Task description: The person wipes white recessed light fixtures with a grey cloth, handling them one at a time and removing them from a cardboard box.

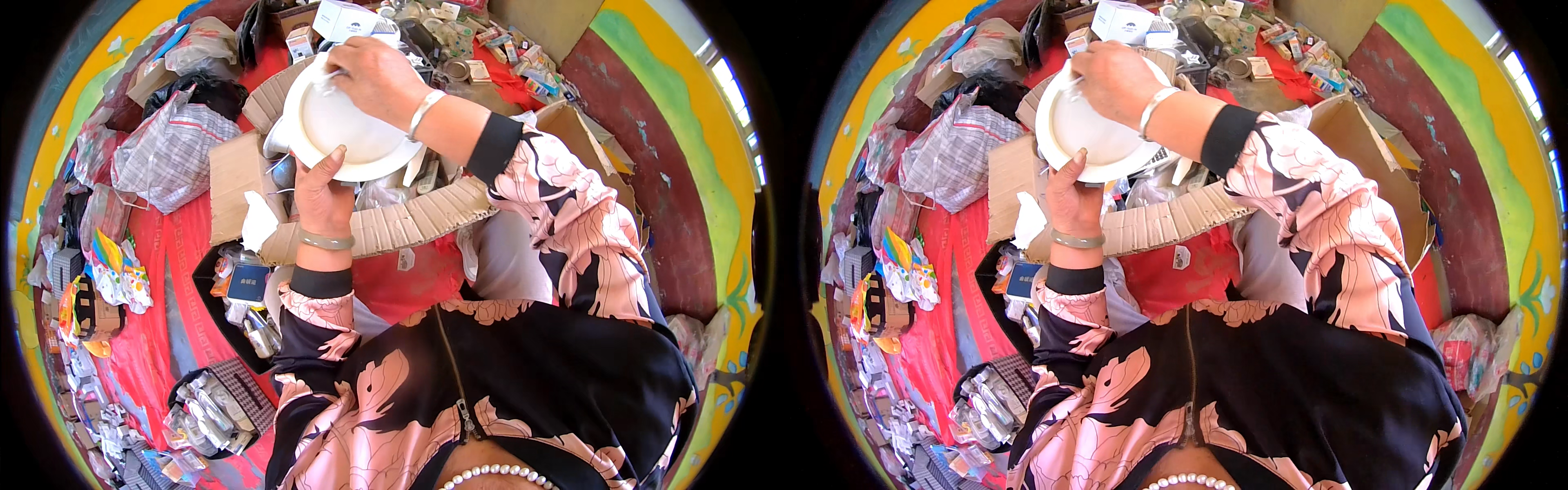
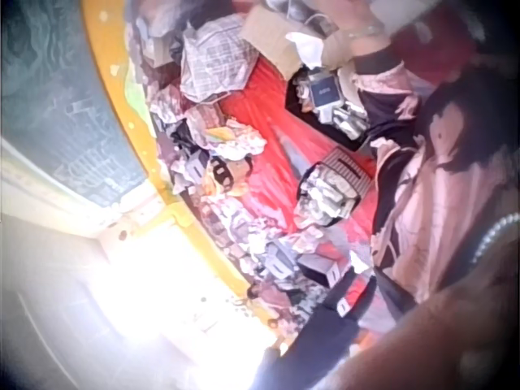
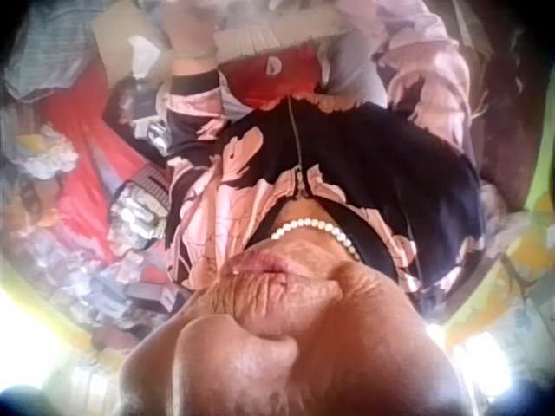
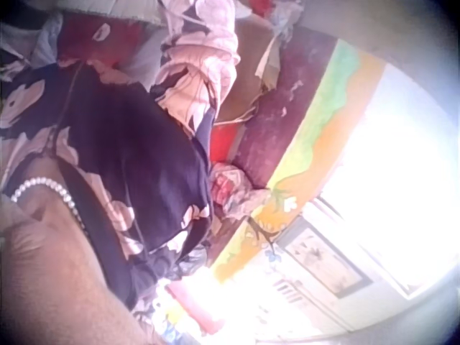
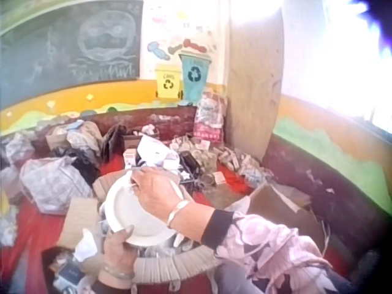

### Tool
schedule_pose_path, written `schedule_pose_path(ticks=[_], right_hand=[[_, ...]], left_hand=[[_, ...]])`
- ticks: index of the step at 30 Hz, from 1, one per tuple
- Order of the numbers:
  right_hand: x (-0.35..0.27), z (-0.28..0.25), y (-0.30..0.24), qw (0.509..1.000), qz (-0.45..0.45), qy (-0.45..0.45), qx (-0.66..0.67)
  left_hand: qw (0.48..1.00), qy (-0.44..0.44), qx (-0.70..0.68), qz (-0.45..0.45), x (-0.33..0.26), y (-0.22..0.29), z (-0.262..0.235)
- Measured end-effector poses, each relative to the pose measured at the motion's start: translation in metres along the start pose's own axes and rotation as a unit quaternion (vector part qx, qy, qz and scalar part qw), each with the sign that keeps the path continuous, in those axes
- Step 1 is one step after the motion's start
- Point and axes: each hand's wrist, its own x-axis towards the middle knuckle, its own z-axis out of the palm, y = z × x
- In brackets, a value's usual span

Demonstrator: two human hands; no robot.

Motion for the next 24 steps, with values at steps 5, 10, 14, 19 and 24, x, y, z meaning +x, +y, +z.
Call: schedule_pose_path(ticks=[5,10,14,19,24], right_hand=[[-0.016,0.016,-0.029,0.979,-0.068,-0.157,0.110],[-0.031,0.007,-0.058,0.946,-0.133,-0.282,0.092],[-0.043,-0.009,-0.056,0.935,-0.171,-0.291,0.107],[-0.049,-0.041,-0.027,0.917,-0.200,-0.337,0.075],[-0.018,-0.063,-0.009,0.947,-0.177,-0.189,-0.191]], left_hand=[[0.995,0.058,-0.072,-0.026,0.001,-0.003,0.005],[0.993,0.043,-0.100,-0.043,0.000,0.007,-0.021],[0.994,0.058,-0.078,-0.041,0.009,0.007,-0.028],[0.993,0.069,-0.094,-0.019,0.015,0.008,-0.018],[0.994,0.101,-0.042,-0.001,0.012,0.009,-0.008]])
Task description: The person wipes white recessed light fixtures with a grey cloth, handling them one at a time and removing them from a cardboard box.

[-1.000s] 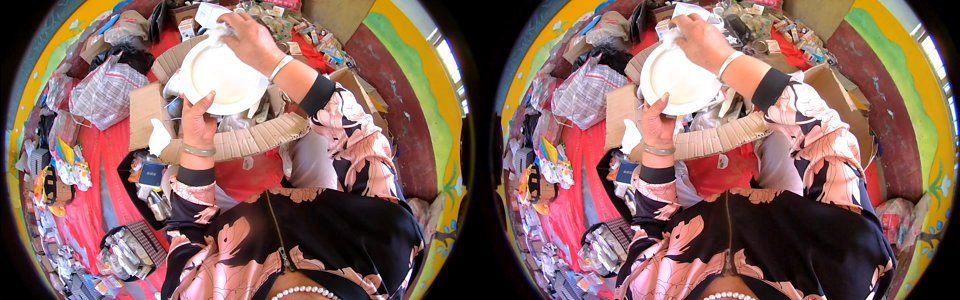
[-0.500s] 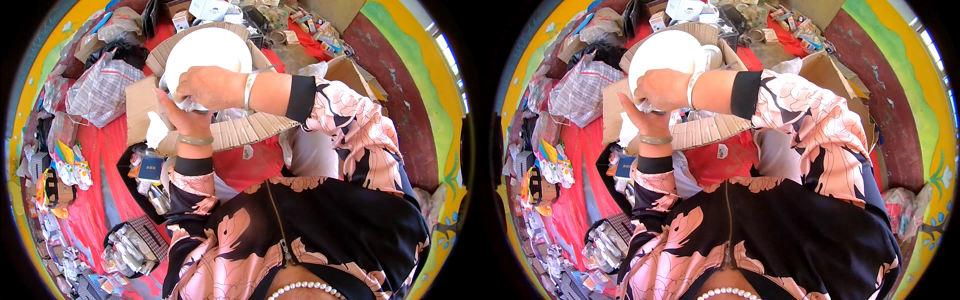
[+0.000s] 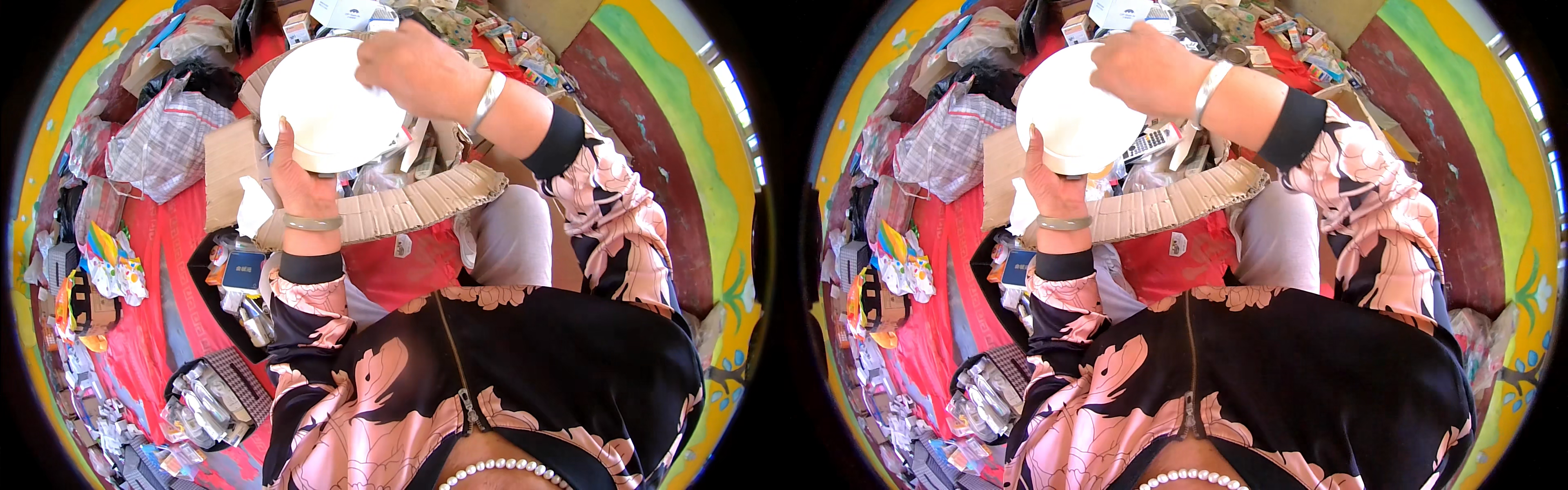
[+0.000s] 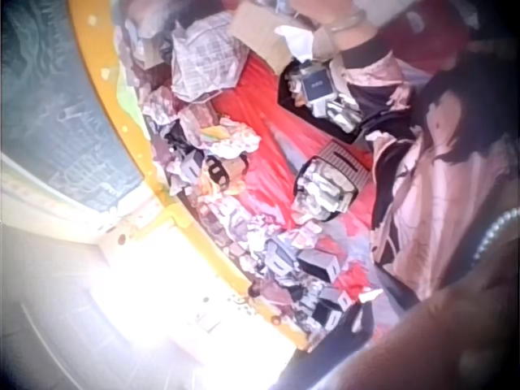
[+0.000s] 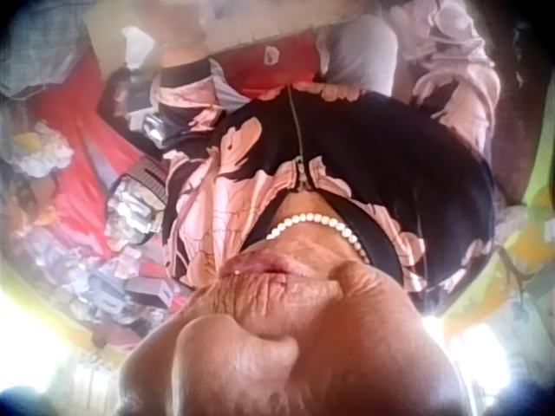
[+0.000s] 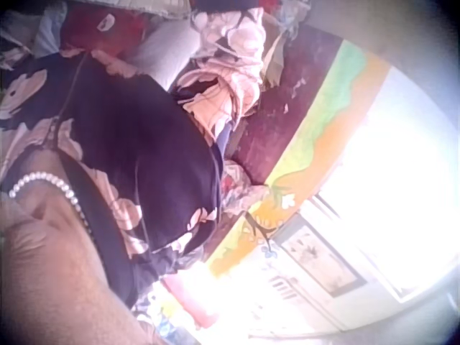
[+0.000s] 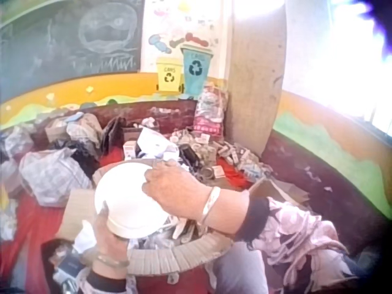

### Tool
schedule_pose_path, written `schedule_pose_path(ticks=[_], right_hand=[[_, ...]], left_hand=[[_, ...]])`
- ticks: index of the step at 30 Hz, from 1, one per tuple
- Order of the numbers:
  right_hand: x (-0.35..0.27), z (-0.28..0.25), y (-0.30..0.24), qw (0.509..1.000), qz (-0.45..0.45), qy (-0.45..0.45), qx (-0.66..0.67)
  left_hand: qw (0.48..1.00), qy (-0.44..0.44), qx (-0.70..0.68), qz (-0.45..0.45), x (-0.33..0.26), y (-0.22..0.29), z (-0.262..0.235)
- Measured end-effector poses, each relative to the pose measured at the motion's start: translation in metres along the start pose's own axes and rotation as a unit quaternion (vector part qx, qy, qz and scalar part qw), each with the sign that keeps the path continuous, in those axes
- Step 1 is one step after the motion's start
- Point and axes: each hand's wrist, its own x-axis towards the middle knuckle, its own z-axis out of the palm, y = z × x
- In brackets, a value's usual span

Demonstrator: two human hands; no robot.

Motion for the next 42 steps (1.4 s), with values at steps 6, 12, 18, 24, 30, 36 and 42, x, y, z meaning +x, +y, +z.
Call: schedule_pose_path(ticks=[6,12,18,24,30,36,42], right_hand=[[0.032,0.044,-0.007,0.969,0.151,0.136,0.141],[0.030,0.042,-0.076,0.971,0.056,0.083,0.216],[-0.019,0.037,-0.048,0.976,0.017,0.040,0.211],[0.005,0.037,-0.012,0.969,0.177,0.168,0.049],[0.027,0.037,-0.066,0.972,0.077,0.187,0.117],[-0.029,0.032,-0.067,0.971,-0.021,0.072,0.226],[-0.021,0.036,-0.011,0.971,0.157,0.149,0.097]], left_hand=[[0.999,-0.026,0.032,0.002,-0.001,-0.003,0.000],[0.999,-0.043,0.018,-0.007,-0.001,-0.004,-0.004],[0.998,-0.037,0.033,0.033,0.002,0.007,-0.003],[0.993,-0.100,0.063,0.022,-0.012,-0.001,0.009],[0.993,-0.091,0.073,0.025,-0.010,-0.006,0.006],[0.997,-0.037,0.059,0.036,-0.001,0.001,-0.006],[0.992,-0.083,0.090,0.027,-0.011,-0.003,0.008]])
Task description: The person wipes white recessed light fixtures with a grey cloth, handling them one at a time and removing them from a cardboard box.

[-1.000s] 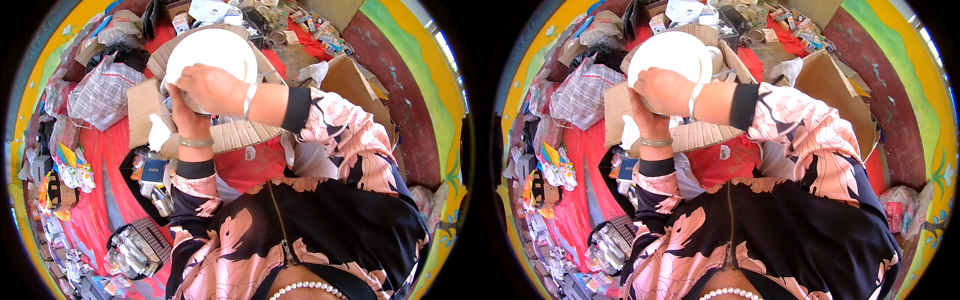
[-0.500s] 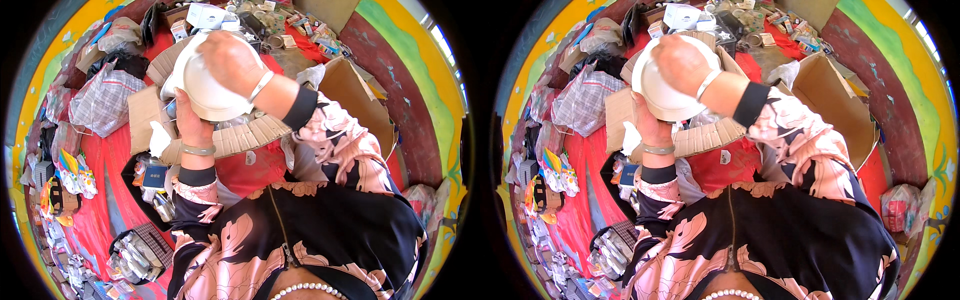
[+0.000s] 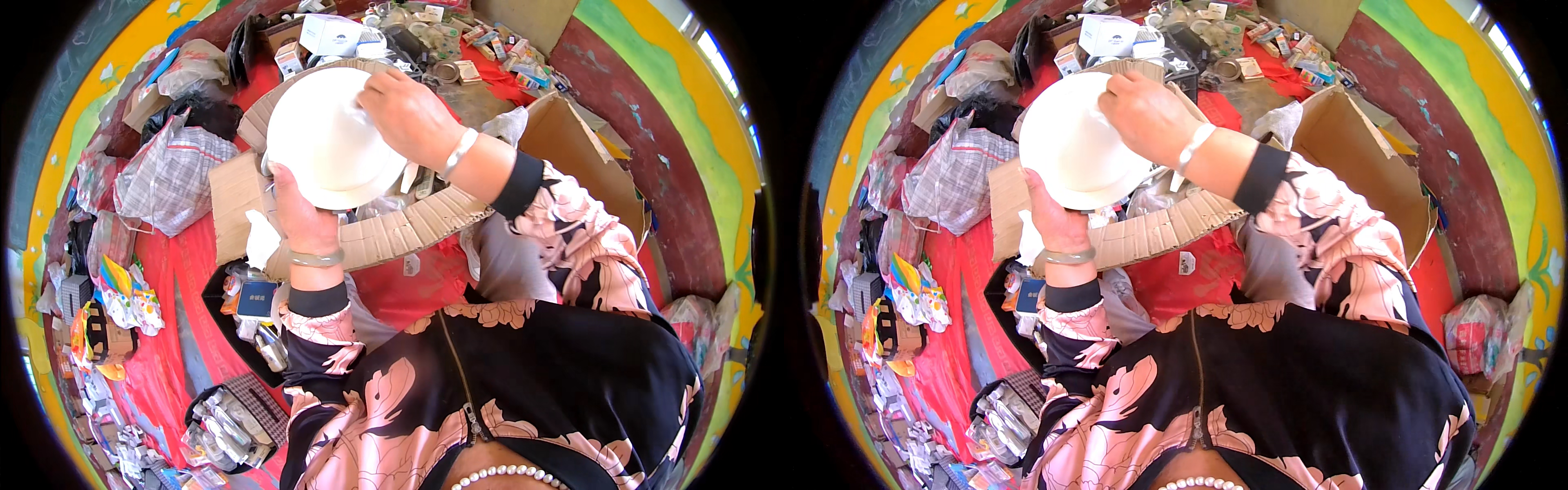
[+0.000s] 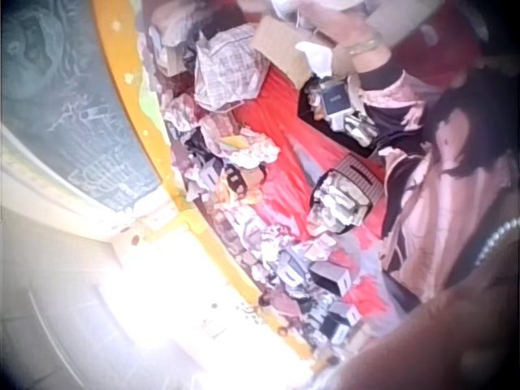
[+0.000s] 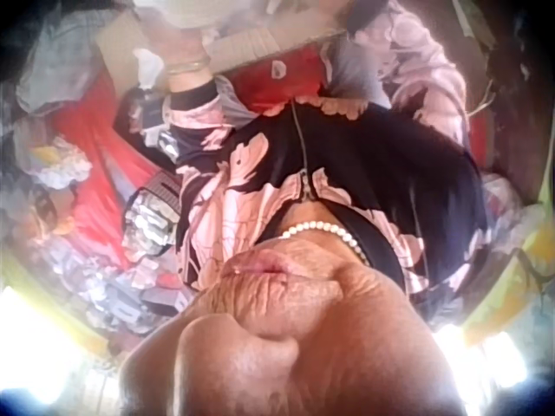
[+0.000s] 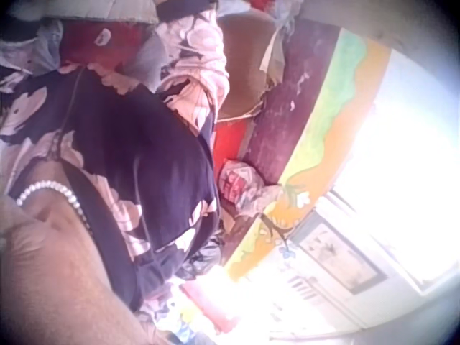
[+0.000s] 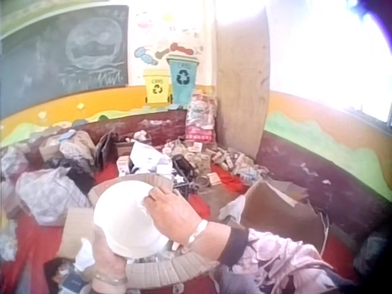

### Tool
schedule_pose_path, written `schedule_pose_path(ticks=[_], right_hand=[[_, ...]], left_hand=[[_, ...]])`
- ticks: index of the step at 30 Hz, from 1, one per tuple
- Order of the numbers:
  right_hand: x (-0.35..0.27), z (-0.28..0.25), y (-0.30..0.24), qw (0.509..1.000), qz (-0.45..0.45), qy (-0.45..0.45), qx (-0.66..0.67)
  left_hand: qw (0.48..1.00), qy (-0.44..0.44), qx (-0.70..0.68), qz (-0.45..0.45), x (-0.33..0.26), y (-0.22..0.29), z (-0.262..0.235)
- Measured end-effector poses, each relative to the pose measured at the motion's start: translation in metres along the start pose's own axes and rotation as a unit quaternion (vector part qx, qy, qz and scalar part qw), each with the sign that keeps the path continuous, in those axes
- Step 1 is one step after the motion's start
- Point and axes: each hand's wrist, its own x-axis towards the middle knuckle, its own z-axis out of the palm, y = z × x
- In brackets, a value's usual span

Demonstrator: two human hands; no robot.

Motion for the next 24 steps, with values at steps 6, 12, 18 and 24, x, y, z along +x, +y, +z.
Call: schedule_pose_path(ticks=[6,12,18,24], right_hand=[[0.020,0.017,-0.060,0.997,-0.063,0.040,0.035],[-0.031,-0.001,-0.051,0.976,-0.127,-0.112,0.138],[-0.012,-0.007,0.007,0.999,-0.001,-0.004,0.038],[0.036,0.012,-0.022,0.988,0.009,0.155,0.023]], left_hand=[[0.999,0.000,0.051,0.010,-0.004,-0.009,0.003],[0.999,0.049,-0.006,0.020,0.004,0.003,-0.010],[1.000,0.020,0.008,0.012,0.001,-0.001,-0.001],[0.997,-0.004,0.074,0.018,-0.005,-0.009,0.005]])
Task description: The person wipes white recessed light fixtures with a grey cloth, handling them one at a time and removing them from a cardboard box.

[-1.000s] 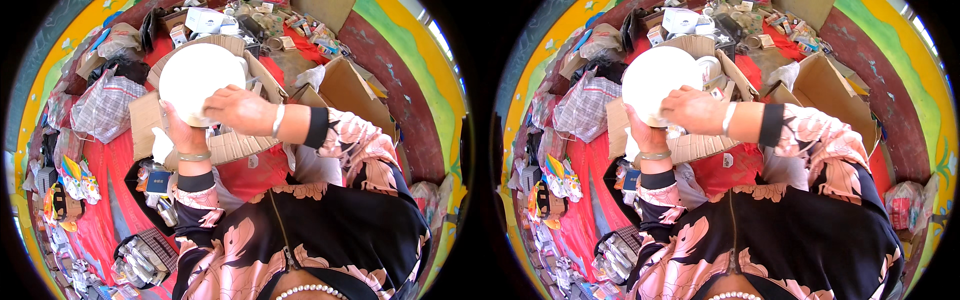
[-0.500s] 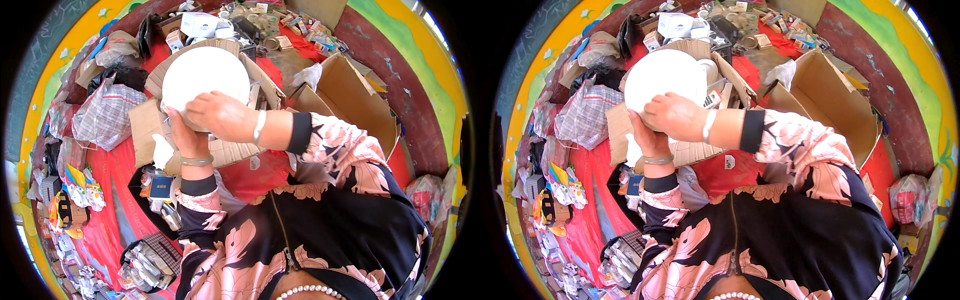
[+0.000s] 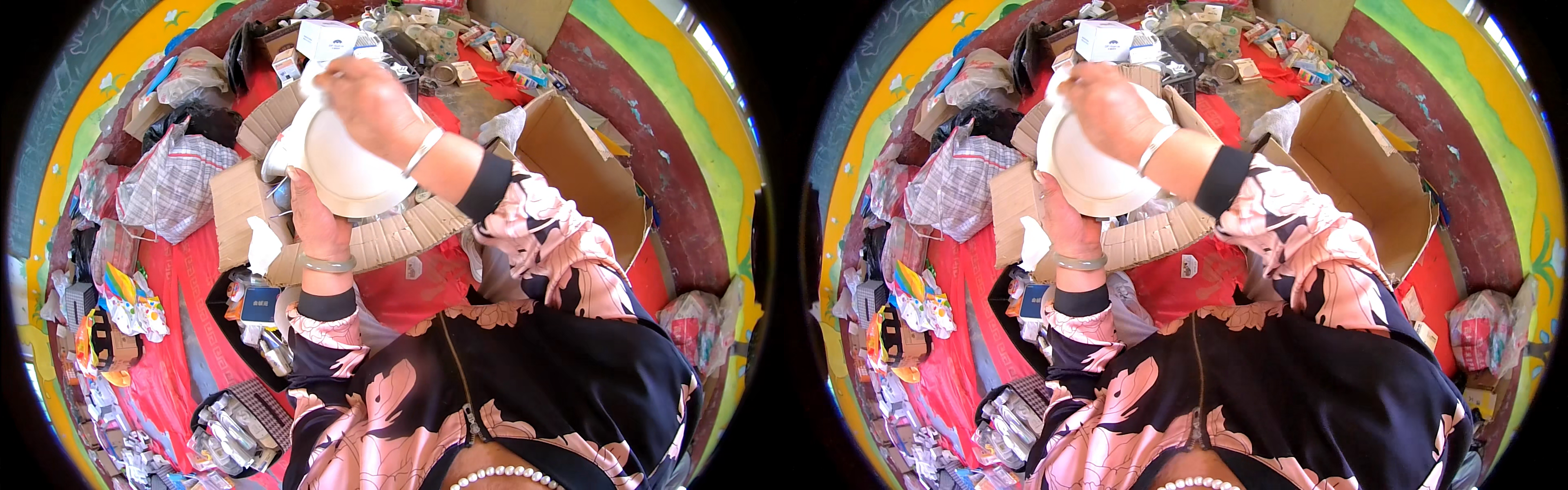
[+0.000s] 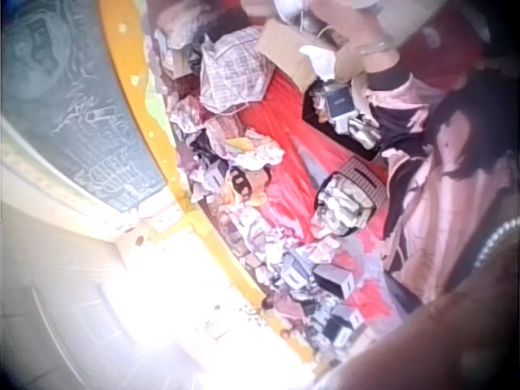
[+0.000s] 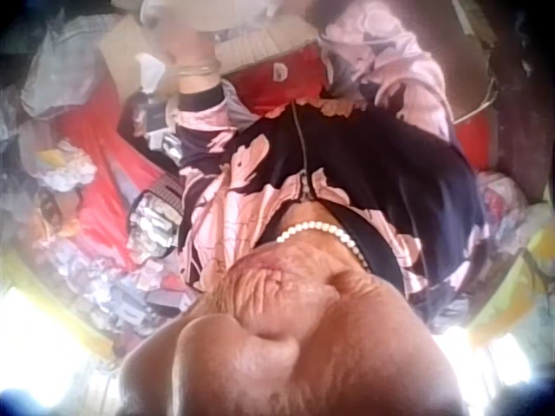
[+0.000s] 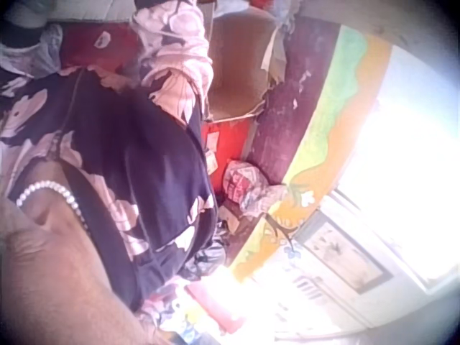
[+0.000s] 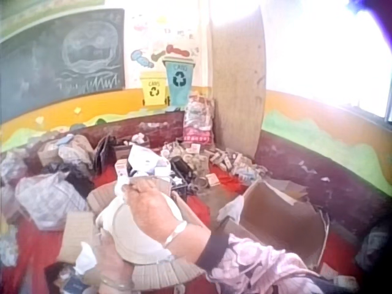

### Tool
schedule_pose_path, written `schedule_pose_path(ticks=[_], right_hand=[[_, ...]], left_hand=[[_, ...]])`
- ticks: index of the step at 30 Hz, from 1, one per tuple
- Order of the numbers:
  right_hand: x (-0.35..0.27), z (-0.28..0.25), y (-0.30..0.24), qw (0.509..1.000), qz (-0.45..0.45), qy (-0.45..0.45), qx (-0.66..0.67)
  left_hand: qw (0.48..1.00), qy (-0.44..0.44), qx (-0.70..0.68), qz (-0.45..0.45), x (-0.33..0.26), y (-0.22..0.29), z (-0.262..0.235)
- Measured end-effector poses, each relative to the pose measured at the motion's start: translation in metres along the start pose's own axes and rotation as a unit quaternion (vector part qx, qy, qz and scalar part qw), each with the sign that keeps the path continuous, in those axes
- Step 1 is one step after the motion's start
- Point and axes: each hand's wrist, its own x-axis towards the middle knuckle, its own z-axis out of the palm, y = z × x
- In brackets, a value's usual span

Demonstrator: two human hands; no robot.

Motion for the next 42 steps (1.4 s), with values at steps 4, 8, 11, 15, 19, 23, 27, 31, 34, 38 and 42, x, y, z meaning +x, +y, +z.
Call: schedule_pose_path(ticks=[4,8,11,15,19,23,27,31,34,38,42], right_hand=[[-0.015,0.006,-0.049,0.983,-0.064,-0.137,0.099],[-0.016,0.007,-0.031,0.990,-0.093,-0.102,0.022],[-0.017,0.012,0.009,0.996,0.023,-0.089,-0.005],[-0.038,-0.005,0.025,0.994,0.093,-0.055,-0.027],[-0.025,0.000,0.018,0.992,0.113,-0.039,-0.033],[-0.003,0.016,-0.021,0.995,-0.016,-0.091,0.026],[-0.016,0.011,-0.051,0.985,-0.076,-0.131,0.081],[-0.011,0.015,0.003,0.994,-0.025,-0.106,-0.025],[-0.019,0.001,0.026,0.989,0.009,-0.143,-0.043],[-0.053,-0.026,0.028,0.986,-0.014,-0.167,-0.008],[-0.091,-0.038,-0.001,0.984,-0.007,-0.171,0.041]], left_hand=[[0.999,0.005,-0.047,-0.020,0.000,-0.004,-0.004],[1.000,-0.008,-0.029,-0.011,0.004,-0.002,-0.011],[0.999,0.025,0.005,0.030,0.001,0.005,-0.008],[0.999,0.046,-0.013,0.023,0.003,0.007,0.001],[1.000,0.002,0.014,0.027,0.002,0.001,-0.002],[0.999,0.004,0.040,0.007,-0.002,0.002,0.000],[0.999,0.004,-0.044,-0.002,0.003,0.001,-0.009],[0.999,0.027,0.006,0.021,0.001,0.006,-0.005],[0.998,0.040,-0.007,0.039,0.006,0.009,-0.012],[0.996,0.075,-0.027,0.044,0.007,0.010,-0.005],[0.994,0.084,-0.052,0.051,0.008,0.009,-0.009]])
